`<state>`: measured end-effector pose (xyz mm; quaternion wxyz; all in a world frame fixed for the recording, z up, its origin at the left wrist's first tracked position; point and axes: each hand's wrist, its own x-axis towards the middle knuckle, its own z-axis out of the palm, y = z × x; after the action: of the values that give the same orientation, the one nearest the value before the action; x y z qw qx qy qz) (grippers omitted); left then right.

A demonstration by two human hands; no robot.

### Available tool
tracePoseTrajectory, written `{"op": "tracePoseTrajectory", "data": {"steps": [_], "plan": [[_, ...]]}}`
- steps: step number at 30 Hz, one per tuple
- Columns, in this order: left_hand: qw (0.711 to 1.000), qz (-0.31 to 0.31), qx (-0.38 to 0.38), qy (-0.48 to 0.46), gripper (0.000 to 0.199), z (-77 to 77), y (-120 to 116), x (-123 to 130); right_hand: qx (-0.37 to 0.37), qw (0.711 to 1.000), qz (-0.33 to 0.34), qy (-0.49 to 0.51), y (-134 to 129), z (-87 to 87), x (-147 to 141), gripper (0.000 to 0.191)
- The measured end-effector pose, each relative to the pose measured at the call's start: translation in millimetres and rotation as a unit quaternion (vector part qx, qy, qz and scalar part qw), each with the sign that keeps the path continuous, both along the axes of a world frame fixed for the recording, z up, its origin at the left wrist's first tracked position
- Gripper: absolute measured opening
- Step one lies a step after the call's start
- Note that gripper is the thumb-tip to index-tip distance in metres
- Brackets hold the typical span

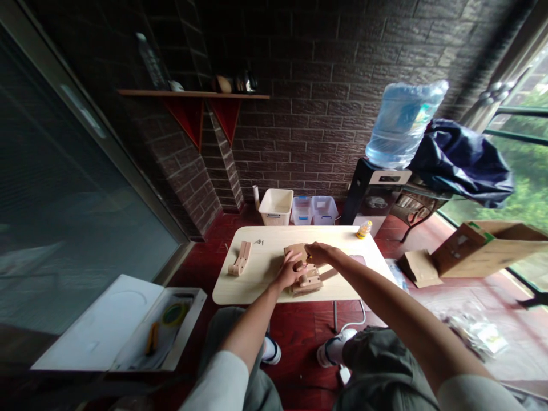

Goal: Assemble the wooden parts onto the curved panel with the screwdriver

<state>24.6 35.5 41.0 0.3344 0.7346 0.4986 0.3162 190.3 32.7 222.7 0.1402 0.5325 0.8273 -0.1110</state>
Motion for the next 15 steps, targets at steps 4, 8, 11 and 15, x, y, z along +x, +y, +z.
{"op": "tracePoseTrajectory", "data": {"steps": [4,8,11,15], "plan": [[1.0,-0.005,0.014,0.003,0.06,-4.5,0.5,-0.6,0.003,1.0,0.017,-0.012,5.4,-4.9,4.3,0.036],[1.0,0.001,0.014,0.015,0.065,-4.4,0.5,-2.2,0.003,1.0,0.015,-0.02,11.1,-14.7,7.3,0.036],[1.0,-0.001,0.011,0.025,0.066,-2.9,1.0,-2.8,-0.002,1.0,0.009,-0.021,11.1,-16.3,9.6,0.036],[1.0,-0.001,0.012,0.023,0.067,-5.5,3.0,-2.6,0.007,1.0,0.013,-0.012,5.2,-10.8,12.2,0.041]]}}
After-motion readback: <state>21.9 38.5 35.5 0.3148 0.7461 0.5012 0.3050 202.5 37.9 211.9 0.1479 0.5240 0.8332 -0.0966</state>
